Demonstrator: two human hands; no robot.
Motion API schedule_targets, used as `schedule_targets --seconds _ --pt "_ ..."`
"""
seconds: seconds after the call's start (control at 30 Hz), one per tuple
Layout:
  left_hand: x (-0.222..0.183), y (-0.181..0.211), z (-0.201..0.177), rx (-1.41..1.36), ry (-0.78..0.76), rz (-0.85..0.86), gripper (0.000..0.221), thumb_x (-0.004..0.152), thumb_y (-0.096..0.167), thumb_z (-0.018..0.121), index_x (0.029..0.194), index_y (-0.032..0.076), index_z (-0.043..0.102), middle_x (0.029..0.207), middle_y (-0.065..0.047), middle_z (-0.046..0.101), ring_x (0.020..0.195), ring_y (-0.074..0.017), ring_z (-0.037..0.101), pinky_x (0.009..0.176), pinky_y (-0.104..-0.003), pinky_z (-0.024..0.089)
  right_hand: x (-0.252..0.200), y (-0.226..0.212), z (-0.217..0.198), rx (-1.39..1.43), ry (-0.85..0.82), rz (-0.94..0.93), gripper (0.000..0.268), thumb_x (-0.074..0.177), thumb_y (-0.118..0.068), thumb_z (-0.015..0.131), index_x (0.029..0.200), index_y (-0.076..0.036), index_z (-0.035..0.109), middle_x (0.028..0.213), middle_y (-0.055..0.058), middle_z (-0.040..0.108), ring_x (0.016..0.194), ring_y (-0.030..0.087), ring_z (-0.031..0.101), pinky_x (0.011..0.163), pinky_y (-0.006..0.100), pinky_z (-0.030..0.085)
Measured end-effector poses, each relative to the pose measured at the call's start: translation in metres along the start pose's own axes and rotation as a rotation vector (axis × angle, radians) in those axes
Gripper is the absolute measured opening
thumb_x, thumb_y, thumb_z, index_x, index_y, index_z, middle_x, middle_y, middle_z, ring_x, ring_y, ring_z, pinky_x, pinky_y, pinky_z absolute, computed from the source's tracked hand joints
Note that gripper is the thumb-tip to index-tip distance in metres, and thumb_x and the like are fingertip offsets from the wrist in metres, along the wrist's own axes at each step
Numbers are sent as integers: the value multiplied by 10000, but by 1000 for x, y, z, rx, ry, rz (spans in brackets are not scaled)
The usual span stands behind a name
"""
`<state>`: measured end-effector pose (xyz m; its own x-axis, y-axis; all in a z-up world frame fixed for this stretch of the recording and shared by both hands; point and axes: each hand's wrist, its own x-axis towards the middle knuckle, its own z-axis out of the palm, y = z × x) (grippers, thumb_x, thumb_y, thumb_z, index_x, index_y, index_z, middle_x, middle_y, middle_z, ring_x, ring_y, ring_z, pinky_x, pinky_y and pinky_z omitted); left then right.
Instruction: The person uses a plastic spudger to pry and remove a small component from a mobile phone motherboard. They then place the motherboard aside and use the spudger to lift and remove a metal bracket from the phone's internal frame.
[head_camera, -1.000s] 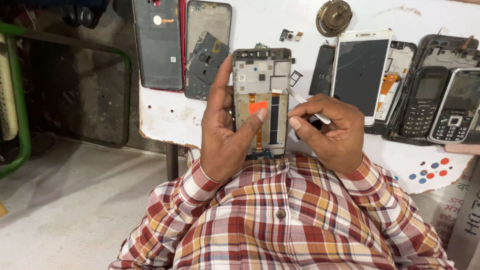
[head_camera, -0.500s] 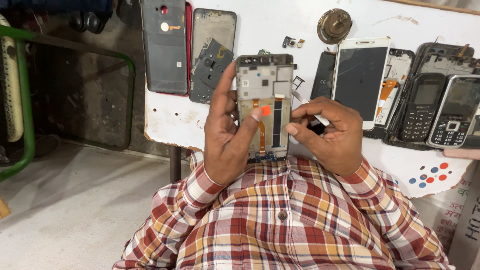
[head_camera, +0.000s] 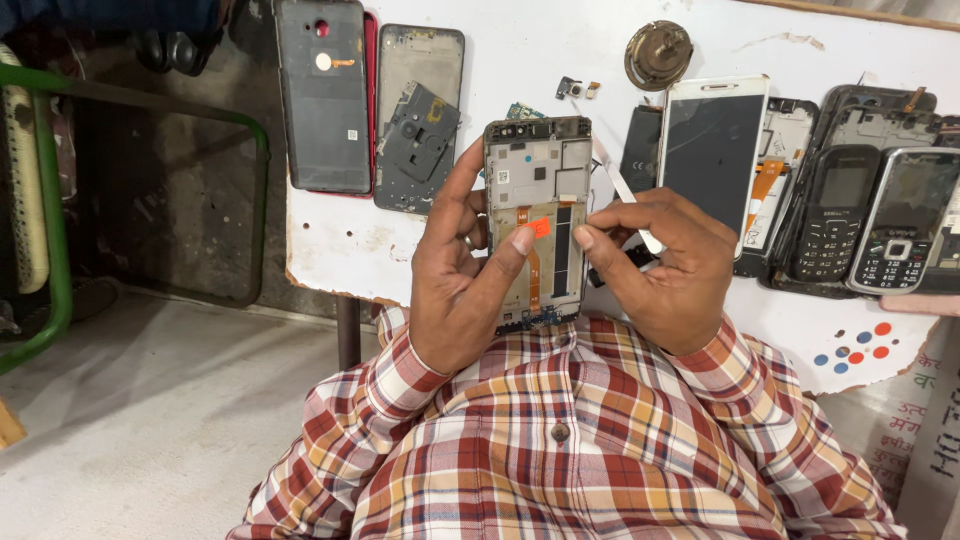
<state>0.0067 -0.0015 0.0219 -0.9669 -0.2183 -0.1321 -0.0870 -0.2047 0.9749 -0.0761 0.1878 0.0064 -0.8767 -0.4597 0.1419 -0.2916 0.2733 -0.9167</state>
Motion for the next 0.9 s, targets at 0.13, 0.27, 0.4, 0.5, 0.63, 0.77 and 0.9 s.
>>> schedule_targets --seconds 0.13,0.27,0.4,0.5,0.63,0.77,0.9 --pt "0 -2 1 -85 18 2 696 1089 43 583 1675 27 209 1490 -225 565 1378 -246 604 1135 -369 552 -4 5 -2 110 -9 46 99 1006 -73 765 1068 -1 738 974 96 715 811 111 668 694 239 520" --pt "4 -5 0 -198 64 -30 701 1067 59 609 1662 15 242 1519 -241 543 1408 -267 578 1157 -397 546 -5 9 -3 305 10 175 118 1054 -93 690 1104 8 725 1001 87 701 791 91 667 700 232 547" --pt "3 -7 -1 -201 84 -40 710 1048 84 613 1645 25 232 1529 -224 524 1407 -264 573 1143 -410 556 -4 10 -1 334 41 195 160 1060 -118 675 1132 21 708 1030 86 693 852 103 678 724 238 594" --pt "1 -7 0 -171 71 0 698 1067 70 610 1655 19 239 1555 -226 512 1441 -263 552 1185 -405 529 -4 10 -2 325 19 237 186 1055 -134 666 1154 19 703 1035 86 700 816 102 678 724 231 578" --pt "2 -7 0 -183 90 8 701 1067 56 606 1661 13 237 1562 -228 506 1447 -262 537 1201 -403 510 -6 14 -3 368 26 202 173 1087 -153 666 1121 14 697 1010 91 716 809 107 684 732 231 584" --pt "2 -7 -3 -248 125 -1 722 1049 56 604 1656 19 215 1538 -224 516 1421 -264 551 1182 -409 516 -7 14 -4 366 -15 190 183 1097 -164 666 1075 14 705 999 96 713 795 106 679 717 232 573" --pt "0 -8 -3 -228 114 18 713 1058 46 607 1660 8 228 1549 -228 514 1439 -259 541 1202 -399 498 -5 13 -3 447 -84 263 184 1039 -142 659 1113 19 710 1050 93 718 820 97 685 706 240 586"
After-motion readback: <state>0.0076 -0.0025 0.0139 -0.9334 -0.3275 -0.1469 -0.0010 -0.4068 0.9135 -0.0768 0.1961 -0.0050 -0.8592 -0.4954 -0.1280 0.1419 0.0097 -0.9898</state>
